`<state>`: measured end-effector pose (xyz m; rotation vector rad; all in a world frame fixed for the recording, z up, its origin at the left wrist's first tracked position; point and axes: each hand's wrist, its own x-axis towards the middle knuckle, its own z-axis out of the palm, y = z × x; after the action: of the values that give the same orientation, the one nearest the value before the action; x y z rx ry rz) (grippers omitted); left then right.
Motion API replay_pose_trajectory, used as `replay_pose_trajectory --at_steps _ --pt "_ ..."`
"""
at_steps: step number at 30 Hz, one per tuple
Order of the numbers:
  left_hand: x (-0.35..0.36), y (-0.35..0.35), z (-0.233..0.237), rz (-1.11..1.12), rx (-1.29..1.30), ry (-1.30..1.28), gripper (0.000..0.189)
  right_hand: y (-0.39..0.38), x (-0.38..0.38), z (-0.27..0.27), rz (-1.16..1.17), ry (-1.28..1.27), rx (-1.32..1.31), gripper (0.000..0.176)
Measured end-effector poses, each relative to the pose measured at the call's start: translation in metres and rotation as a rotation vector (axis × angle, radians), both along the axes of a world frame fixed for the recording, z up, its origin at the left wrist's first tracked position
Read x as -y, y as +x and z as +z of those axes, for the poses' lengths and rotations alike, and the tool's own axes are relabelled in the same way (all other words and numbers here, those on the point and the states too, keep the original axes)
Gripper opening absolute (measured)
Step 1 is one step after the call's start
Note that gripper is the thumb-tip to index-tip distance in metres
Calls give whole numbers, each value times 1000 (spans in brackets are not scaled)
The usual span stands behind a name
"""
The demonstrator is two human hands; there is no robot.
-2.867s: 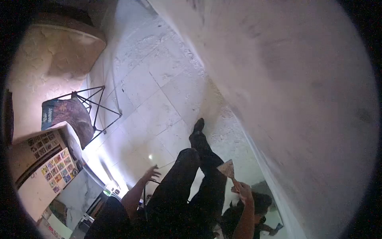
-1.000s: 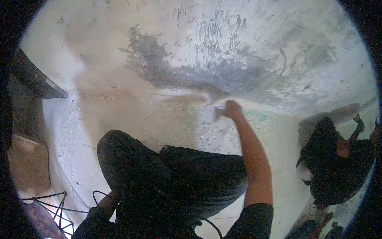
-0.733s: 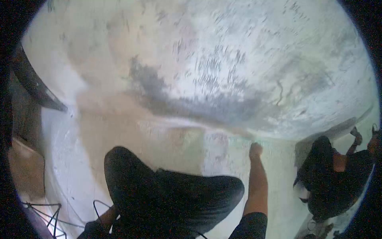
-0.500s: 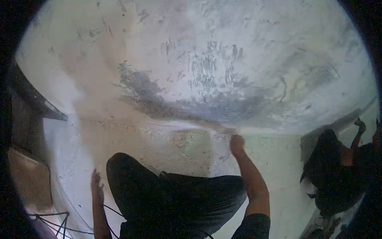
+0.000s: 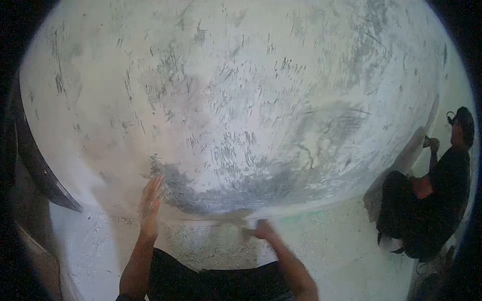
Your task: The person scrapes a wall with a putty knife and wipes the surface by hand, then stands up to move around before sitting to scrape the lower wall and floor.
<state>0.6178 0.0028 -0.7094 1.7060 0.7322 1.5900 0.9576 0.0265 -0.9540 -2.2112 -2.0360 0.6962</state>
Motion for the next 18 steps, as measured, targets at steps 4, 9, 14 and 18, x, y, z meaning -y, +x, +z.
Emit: replay_pose_trajectory --at_steps 4,9,14,18 --pt "-27 23 -6 -16 74 104 63 125 53 57 -305 -46 378 30" --pt "-45 55 -2 93 260 216 67 154 87 9 -409 -153 476 25" --pt "-47 64 -21 82 352 230 68 10 39 -30 -22 -43 279 23" --pt "-48 54 -38 140 305 175 66 -156 30 -85 274 438 114 16"
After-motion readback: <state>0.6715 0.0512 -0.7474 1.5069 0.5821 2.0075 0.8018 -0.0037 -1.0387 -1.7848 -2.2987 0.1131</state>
